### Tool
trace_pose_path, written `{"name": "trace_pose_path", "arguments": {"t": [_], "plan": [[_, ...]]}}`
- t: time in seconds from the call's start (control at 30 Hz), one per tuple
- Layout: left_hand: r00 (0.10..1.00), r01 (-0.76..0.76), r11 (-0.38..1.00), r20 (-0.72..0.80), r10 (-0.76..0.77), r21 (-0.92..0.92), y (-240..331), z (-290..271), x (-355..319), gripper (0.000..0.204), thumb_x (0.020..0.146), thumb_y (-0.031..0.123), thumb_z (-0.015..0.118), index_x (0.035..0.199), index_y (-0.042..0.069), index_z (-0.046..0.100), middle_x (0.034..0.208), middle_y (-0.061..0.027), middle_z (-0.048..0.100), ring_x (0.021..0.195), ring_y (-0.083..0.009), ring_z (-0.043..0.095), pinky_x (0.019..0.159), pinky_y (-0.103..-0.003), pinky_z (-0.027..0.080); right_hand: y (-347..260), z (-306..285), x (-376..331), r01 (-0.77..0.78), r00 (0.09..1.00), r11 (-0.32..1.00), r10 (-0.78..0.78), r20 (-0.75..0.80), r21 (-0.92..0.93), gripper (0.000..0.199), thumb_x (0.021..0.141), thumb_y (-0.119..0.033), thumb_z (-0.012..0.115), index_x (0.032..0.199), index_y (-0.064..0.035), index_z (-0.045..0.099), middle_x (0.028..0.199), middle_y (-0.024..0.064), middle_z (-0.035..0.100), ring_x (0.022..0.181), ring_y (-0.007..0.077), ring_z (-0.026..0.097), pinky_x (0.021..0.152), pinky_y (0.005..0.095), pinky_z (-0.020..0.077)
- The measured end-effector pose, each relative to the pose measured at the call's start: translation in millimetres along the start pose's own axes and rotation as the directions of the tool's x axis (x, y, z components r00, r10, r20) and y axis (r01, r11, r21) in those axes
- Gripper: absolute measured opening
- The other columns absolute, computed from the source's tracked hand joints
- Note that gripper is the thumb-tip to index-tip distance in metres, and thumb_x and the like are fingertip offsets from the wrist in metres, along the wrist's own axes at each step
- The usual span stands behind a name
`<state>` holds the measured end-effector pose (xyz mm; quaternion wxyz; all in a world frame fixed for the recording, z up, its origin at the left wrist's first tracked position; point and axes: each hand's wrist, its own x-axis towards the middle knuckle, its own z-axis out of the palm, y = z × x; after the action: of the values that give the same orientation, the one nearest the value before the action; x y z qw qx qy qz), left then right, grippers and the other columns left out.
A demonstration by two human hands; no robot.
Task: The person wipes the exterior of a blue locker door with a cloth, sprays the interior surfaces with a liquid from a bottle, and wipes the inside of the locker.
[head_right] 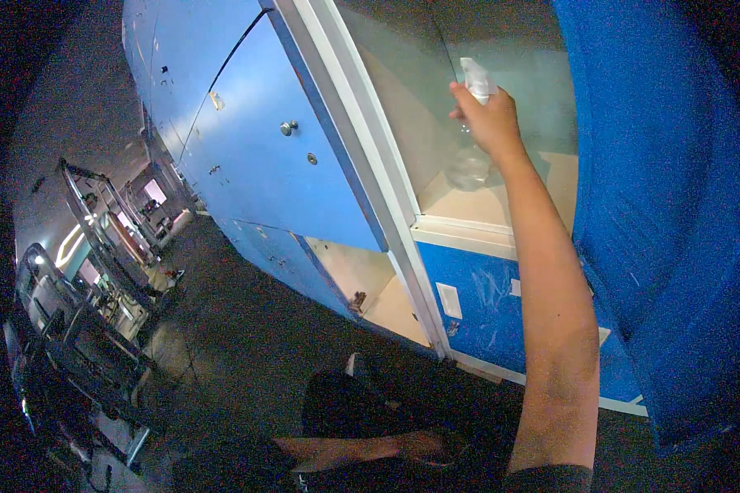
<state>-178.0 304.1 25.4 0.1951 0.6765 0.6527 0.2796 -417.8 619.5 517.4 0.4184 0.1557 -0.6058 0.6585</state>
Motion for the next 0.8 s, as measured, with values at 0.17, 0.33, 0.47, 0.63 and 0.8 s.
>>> {"name": "trace_pose_path", "arguments": {"t": [0.17, 0.33, 0.47, 0.63, 0.8], "plan": [[0.952, 0.152, 0.988, 0.268, -0.148, 0.005, 33.7, -42.7, 24.9, 0.032, 0.103, 0.032, 0.049, 0.107, 0.008, 0.070, 0.104, -0.0143, 0.069, 0.091, -0.0327, 0.066, 0.083, -0.045, 0.051, 10.9, -11.9, 9.1, -0.068, 0.995, 0.995, 0.062, 0.082, 0.070, 0.023, 0.092, -0.025, 0.066, 0.097, -0.0028, 0.062, 0.077, 0.0055, 0.063, 0.069, 0.0184, 0.068, 0.069, 0.0325, 0.0578], [0.916, 0.341, 0.874, 0.332, -0.226, -0.347, 56.9, -71.1, 31.6, 0.032, 0.100, 0.034, 0.051, 0.108, 0.007, 0.068, 0.114, -0.0127, 0.065, 0.103, -0.0293, 0.063, 0.089, -0.046, 0.048, 3.0, -19.5, 8.5, -0.328, 0.944, 0.943, 0.326, 0.050, 0.053, 0.026, 0.089, -0.024, 0.063, 0.103, -0.0019, 0.060, 0.081, 0.0095, 0.065, 0.076, 0.0252, 0.071, 0.071, 0.0348, 0.0576], [1.000, -0.025, 0.966, -0.022, 0.020, -0.258, 42.9, -46.1, 13.7, 0.035, 0.100, 0.036, 0.051, 0.112, 0.007, 0.066, 0.113, -0.0115, 0.065, 0.101, -0.0264, 0.063, 0.089, -0.045, 0.047, -6.1, -10.8, 2.5, -0.364, 0.931, 0.929, 0.364, 0.011, 0.067, 0.029, 0.090, -0.024, 0.061, 0.105, 0.0005, 0.059, 0.084, 0.0122, 0.064, 0.081, 0.0271, 0.071, 0.071, 0.0374, 0.0582], [0.966, 0.248, 0.922, 0.147, -0.212, -0.299, 76.4, -73.5, 38.3, 0.034, 0.099, 0.035, 0.054, 0.110, 0.007, 0.069, 0.111, -0.0104, 0.068, 0.100, -0.0244, 0.064, 0.090, -0.042, 0.049, -5.9, -51.6, -10.3, -0.316, 0.944, 0.949, 0.314, -0.098, -0.001, 0.034, 0.090, -0.027, 0.062, 0.109, 0.0017, 0.062, 0.090, 0.0137, 0.067, 0.080, 0.0263, 0.070, 0.073, 0.0374, 0.0583], [0.940, 0.323, 0.914, 0.195, -0.280, -0.246, 53.0, -62.8, 24.2, 0.039, 0.097, 0.043, 0.055, 0.106, 0.010, 0.073, 0.099, -0.0089, 0.073, 0.087, -0.0213, 0.067, 0.081, -0.038, 0.052, -72.8, -18.1, -45.9, -0.223, 0.975, 0.967, 0.224, 0.000, -0.120, 0.030, 0.091, -0.025, 0.063, 0.105, 0.0020, 0.063, 0.084, 0.0097, 0.068, 0.079, 0.0237, 0.070, 0.076, 0.0362, 0.0571]]}}
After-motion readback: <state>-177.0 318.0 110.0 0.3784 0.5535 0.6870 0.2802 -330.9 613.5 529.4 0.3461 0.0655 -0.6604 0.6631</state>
